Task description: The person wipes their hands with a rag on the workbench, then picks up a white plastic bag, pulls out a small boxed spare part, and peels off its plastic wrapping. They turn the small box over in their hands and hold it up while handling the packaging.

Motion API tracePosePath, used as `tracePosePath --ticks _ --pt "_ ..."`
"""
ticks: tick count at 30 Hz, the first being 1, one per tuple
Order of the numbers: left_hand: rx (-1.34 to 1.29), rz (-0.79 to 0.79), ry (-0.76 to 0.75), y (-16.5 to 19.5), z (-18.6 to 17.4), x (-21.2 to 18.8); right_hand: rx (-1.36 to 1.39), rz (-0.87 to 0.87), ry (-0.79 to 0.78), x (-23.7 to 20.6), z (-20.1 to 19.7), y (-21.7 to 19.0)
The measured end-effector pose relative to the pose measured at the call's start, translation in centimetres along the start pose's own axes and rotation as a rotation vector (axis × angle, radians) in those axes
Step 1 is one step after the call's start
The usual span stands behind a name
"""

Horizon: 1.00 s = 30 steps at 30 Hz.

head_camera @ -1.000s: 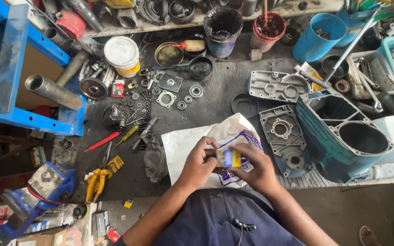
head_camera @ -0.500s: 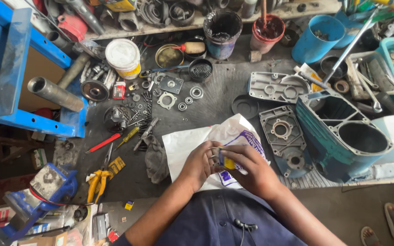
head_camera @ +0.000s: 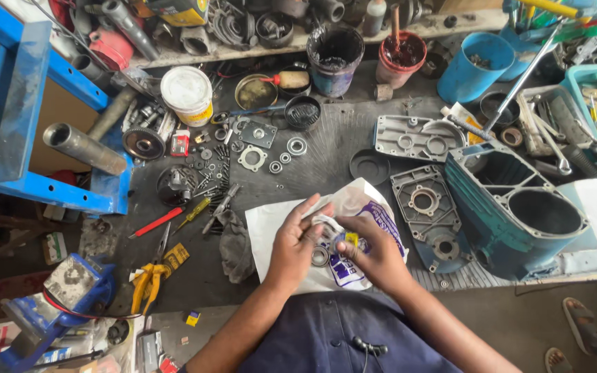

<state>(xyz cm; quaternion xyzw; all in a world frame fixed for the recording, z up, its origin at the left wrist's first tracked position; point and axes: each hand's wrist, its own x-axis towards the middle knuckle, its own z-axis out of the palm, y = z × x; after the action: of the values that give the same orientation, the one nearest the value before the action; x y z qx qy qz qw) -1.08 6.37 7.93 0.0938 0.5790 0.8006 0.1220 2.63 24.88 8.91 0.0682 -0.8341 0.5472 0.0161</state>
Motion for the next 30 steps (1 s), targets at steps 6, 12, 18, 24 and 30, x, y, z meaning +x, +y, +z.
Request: tracePosePath --ticks 6,12,18,24,30 --pt "0.26 -0.075 0.064 0.1 0.6 -0.4 0.681 0.327 0.011 0.3 0.9 2.5" --pt "-0.062 -0.258 0.047 -0.3 -0.9 -0.2 0.262 0.342 -0.08 -0.7 0.3 2.6" --pt "0.844 0.287 -0.063 1.7 -0.5 -1.0 0.073 -0.086 -0.024 -0.3 0.3 1.4" --pt "0.655 0.117 -0.003 2.7 -0.3 -1.1 -0.087 0.04 -0.001 0.1 0.2 0.8" --pt "0.7 0.121 -0.008 1.9 -1.0 -1.7 -0.088 -0.063 0.041 -0.5 0.6 1.1"
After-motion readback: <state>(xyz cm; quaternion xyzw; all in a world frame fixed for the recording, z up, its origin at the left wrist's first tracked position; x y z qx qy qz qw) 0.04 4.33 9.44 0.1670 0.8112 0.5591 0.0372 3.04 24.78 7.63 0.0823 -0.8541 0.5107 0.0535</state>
